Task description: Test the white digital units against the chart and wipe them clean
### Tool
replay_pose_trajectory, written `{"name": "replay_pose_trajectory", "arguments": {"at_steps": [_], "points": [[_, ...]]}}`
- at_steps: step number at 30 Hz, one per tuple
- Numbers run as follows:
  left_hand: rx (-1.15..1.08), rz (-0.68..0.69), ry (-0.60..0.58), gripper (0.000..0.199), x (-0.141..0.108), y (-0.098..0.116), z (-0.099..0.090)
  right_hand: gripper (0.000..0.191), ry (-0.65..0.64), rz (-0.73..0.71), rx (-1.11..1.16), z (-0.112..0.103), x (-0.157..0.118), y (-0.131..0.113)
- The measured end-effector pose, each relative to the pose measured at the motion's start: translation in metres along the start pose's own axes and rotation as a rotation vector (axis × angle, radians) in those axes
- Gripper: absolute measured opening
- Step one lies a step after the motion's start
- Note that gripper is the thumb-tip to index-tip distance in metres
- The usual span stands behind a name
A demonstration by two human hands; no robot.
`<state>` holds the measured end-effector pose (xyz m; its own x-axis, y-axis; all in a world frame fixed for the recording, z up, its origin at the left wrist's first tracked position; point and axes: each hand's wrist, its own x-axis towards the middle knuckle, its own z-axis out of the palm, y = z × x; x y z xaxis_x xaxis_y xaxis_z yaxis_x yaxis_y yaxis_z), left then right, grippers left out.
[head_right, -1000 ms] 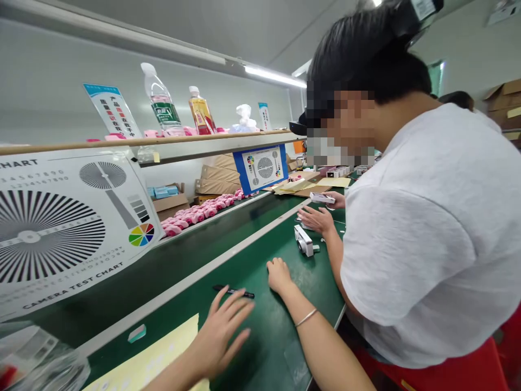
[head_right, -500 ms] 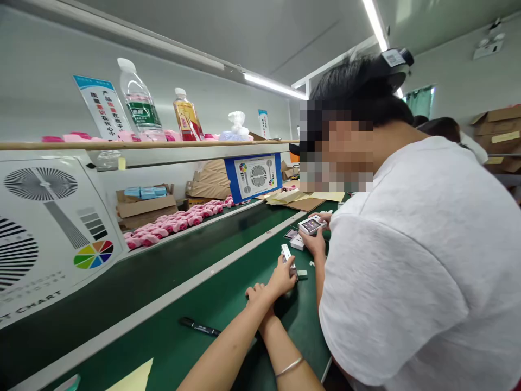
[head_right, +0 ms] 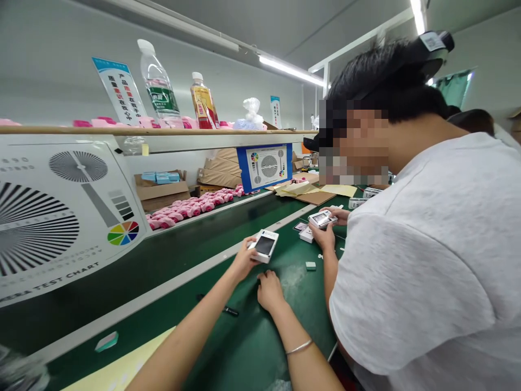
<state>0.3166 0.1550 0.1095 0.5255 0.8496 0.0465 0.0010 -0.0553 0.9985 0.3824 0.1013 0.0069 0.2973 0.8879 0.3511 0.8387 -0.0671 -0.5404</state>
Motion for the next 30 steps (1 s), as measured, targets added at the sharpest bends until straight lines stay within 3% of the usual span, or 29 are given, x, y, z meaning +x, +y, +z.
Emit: {"name": "replay_pose_trajectory", "arguments": {"at_steps": [3,6,10,13,17,20,23,26,30], "points": [[-0.063,-0.034,-0.036,0.047,-0.044,0.027,-0.057,0.023,0.020,0.021,0.060,0.007,-0.004,-0.003],[-0.066,-0.154,-0.045,0.055,-0.101,0.037,-0.116,0.024,0.066,0.020,0.158,0.001,-0.003,0.000],[-0.064,-0.315,0.022,0.063,-0.175,0.019,-0.184,0.028,0.122,0.019,0.343,-0.007,-0.005,-0.004],[-0.096,-0.344,0.073,0.056,-0.213,-0.003,-0.220,0.026,0.094,0.037,0.514,-0.005,-0.012,-0.028],[-0.166,-0.298,0.059,0.052,-0.234,-0.020,-0.244,0.023,-0.123,0.094,0.775,0.012,-0.025,-0.091],[-0.196,-0.239,0.039,0.058,-0.240,-0.023,-0.249,0.028,-0.407,0.126,0.983,0.028,-0.036,-0.143],[-0.277,-0.197,0.084,0.065,-0.244,-0.024,-0.253,0.038,-0.686,0.123,1.168,0.039,-0.047,-0.180],[-0.392,-0.188,0.153,0.072,-0.244,-0.031,-0.260,0.046,-0.834,0.120,1.315,0.053,-0.056,-0.196],[-0.520,-0.183,0.259,0.076,-0.232,-0.050,-0.268,0.046,-0.824,0.169,1.438,0.078,-0.062,-0.193]]}}
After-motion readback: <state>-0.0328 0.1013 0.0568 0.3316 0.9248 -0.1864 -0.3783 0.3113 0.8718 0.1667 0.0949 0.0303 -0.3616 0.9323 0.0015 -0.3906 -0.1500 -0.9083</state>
